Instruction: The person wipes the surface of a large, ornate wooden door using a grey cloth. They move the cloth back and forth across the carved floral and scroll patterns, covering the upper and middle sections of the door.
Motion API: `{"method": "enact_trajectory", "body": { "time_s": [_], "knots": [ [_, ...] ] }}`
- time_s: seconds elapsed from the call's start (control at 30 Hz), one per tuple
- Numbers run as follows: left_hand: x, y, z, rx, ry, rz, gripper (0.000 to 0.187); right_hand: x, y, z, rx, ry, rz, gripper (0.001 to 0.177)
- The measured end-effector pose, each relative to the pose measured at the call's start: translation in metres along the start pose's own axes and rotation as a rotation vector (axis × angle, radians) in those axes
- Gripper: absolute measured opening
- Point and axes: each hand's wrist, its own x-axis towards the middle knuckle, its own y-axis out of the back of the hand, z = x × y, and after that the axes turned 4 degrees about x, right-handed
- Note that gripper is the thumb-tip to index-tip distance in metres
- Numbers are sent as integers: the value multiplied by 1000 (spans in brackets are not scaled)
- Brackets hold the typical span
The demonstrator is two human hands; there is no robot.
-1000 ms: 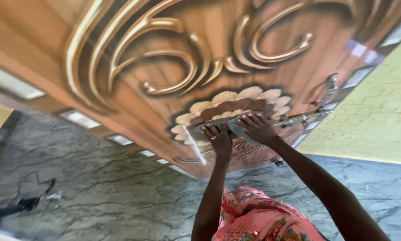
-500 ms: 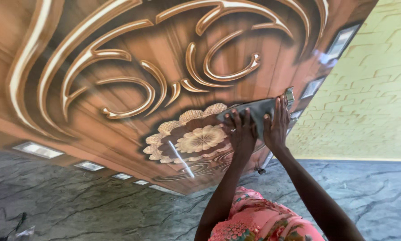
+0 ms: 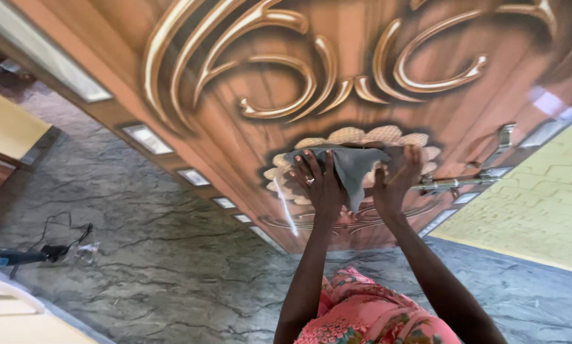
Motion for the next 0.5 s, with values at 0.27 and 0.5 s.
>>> {"method": "enact_trajectory", "body": {
  "time_s": [0.27,0.5],
  "knots": [
    [9,36,-16,50,2,-196,75,-20,-30,-26,-145,-18,25,48],
    [14,55,-9,-103,-108,-94,69,49,-8,-41,501,-583,195,29]
  ]
}}
